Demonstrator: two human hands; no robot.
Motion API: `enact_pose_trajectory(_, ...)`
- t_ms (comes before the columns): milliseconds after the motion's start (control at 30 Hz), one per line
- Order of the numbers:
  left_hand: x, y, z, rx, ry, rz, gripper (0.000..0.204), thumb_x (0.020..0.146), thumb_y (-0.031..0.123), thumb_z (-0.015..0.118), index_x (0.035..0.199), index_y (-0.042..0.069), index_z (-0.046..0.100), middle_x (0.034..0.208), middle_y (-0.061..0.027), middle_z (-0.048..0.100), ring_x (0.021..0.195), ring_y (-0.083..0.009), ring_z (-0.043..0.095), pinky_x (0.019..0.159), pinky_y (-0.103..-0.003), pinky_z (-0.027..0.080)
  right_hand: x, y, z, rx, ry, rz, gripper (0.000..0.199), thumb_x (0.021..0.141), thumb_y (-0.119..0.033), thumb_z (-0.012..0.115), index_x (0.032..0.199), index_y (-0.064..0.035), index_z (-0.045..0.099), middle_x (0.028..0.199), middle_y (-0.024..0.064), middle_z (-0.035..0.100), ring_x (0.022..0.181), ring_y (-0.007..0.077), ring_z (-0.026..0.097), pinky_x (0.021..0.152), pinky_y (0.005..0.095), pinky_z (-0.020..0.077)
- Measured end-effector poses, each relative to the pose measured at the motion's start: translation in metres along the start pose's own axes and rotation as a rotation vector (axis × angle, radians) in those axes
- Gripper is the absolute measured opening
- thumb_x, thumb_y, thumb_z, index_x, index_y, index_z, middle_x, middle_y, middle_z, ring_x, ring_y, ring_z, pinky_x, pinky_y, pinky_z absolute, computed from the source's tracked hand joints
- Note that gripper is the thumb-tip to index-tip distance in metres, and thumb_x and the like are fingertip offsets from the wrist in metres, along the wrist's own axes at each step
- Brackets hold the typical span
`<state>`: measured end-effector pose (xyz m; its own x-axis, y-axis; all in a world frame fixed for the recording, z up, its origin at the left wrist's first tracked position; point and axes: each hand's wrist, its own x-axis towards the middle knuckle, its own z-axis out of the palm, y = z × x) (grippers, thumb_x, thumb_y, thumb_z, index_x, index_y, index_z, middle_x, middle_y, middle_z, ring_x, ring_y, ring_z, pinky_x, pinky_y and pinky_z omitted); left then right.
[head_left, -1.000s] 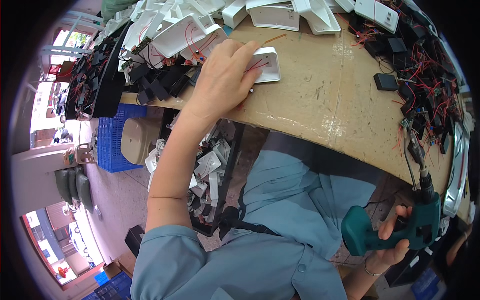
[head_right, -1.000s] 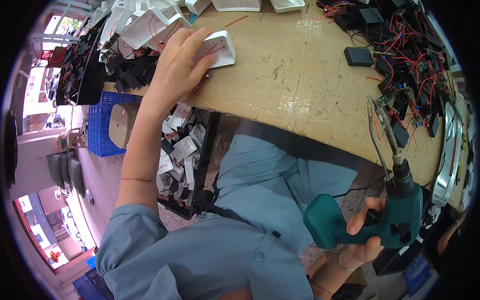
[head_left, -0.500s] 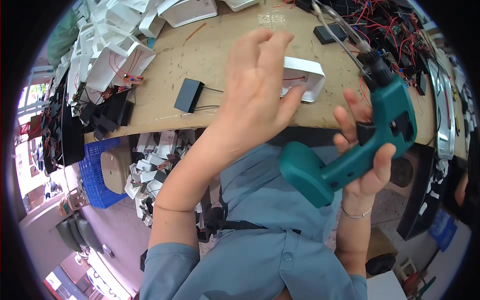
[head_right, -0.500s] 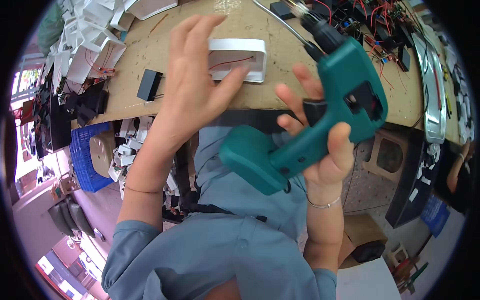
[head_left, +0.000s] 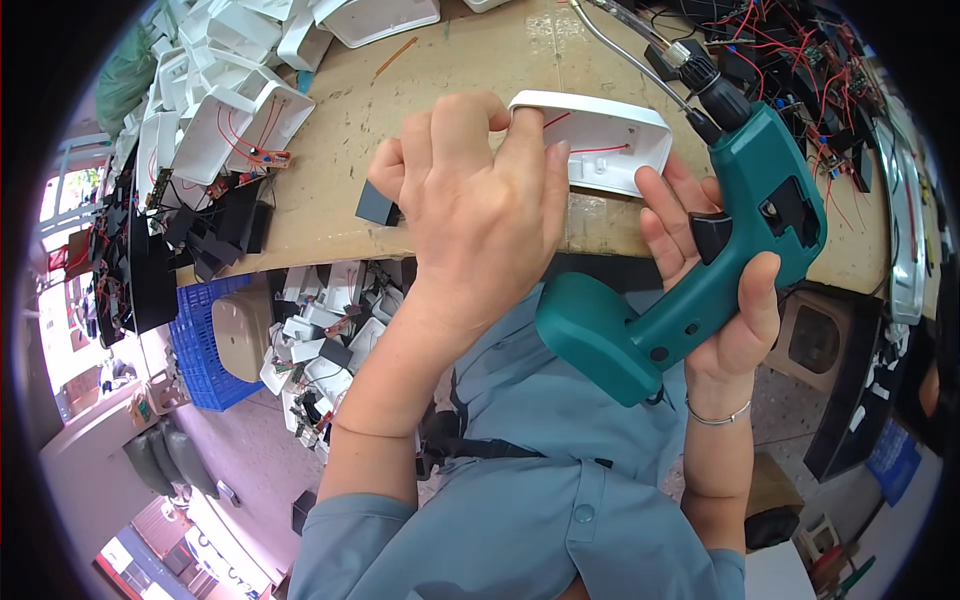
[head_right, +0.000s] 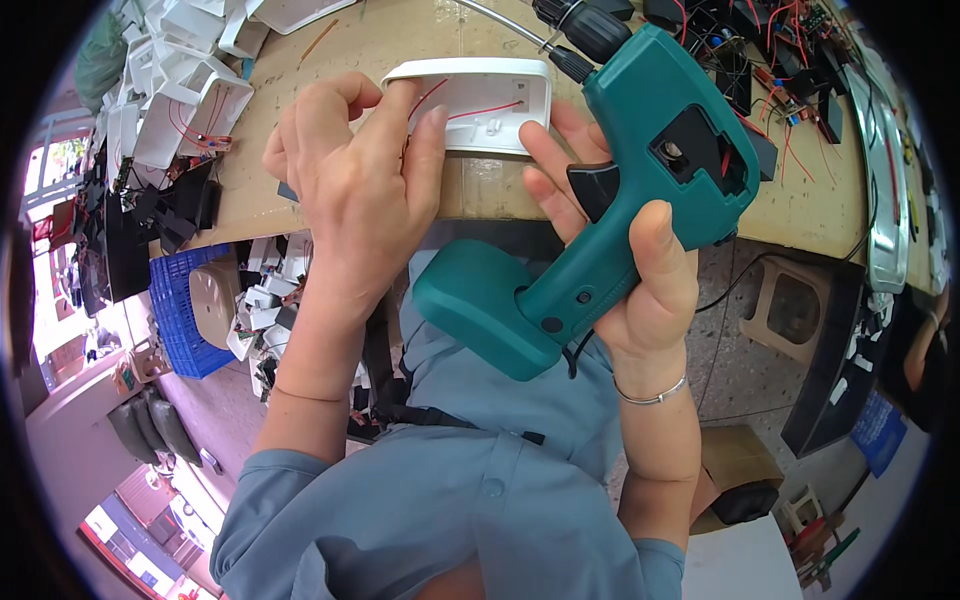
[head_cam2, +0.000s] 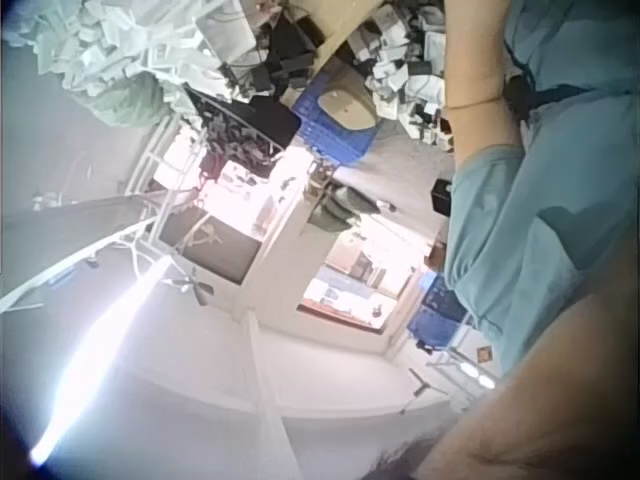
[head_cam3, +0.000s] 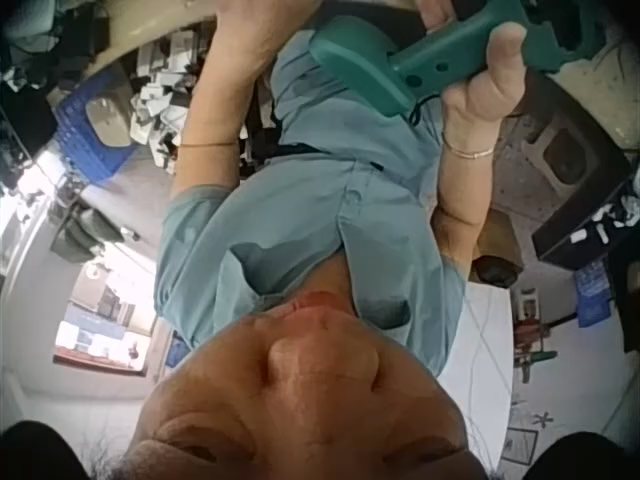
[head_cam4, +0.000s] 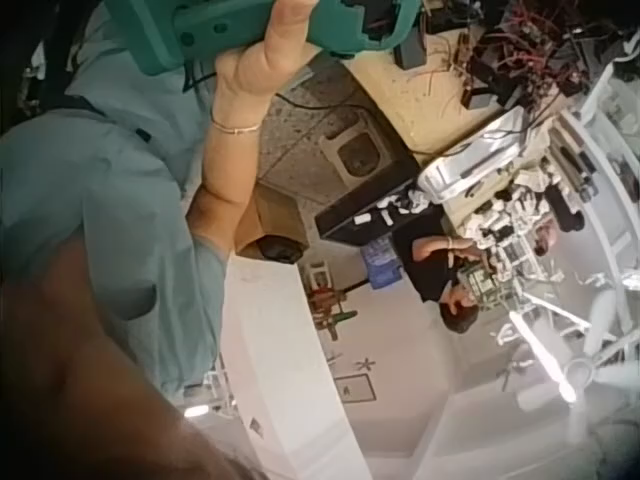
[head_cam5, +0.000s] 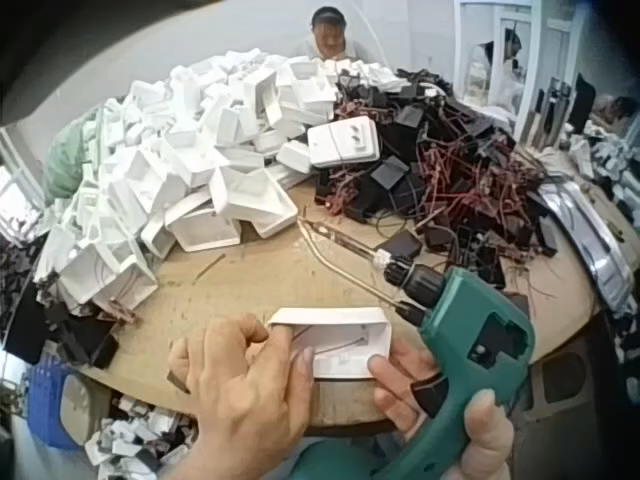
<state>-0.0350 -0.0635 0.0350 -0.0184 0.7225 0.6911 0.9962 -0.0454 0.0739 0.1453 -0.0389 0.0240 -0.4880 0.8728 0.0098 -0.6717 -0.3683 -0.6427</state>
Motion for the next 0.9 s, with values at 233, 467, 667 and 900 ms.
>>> enact_pose_trajectory(233,-0.001,0.004,0.001,-0.065,-0.057,-0.024,0.013,0.063,0.008,0.059,0.076,0.008,0.059,0.08,-0.0025,0.046,0.075,-0.0203,0.043,0.069,-0.034,0.025,0.002,0.0,0.001,0.008,0.002,-0.013,0.069,0.081,-0.04,0.056,0.127,0.0045,0.03,0.133,0.0255,0.026,0.122,0.0382,0.031,0.102,0.0434,0.0278)
enact_pose_trajectory(467,-0.004,0.004,-0.003,-0.411,0.036,0.203,0.019,0.062,0.008,0.057,0.081,0.007,0.057,0.076,-0.0022,0.055,0.063,-0.0172,0.053,0.058,-0.029,0.038,0.005,-0.005,0.002,-0.032,0.012,-0.033,0.069,0.082,-0.038,0.055,0.127,0.0062,0.027,0.132,0.0261,0.027,0.122,0.0387,0.03,0.102,0.0443,0.0272)
enact_pose_trajectory(667,-0.004,0.013,0.011,-0.368,0.077,0.168,0.021,0.061,0.009,0.057,0.083,0.008,0.057,0.068,0.0,0.052,0.061,-0.0143,0.052,0.055,-0.028,0.034,0.01,-0.011,-0.003,-0.042,0.011,-0.035,0.071,0.084,-0.037,0.052,0.13,0.0063,0.02,0.132,0.0265,0.027,0.122,0.0389,0.03,0.102,0.0445,0.0267)
enact_pose_trajectory(900,-0.004,0.015,0.016,-0.218,0.154,0.173,0.015,0.06,0.01,0.059,0.075,0.012,0.058,0.065,0.0054,0.047,0.057,-0.0096,0.045,0.062,-0.03,0.022,0.011,-0.015,-0.003,-0.081,0.007,-0.019,0.072,0.083,-0.036,0.053,0.131,0.0052,0.02,0.131,0.0258,0.029,0.122,0.0384,0.03,0.102,0.0441,0.0264)
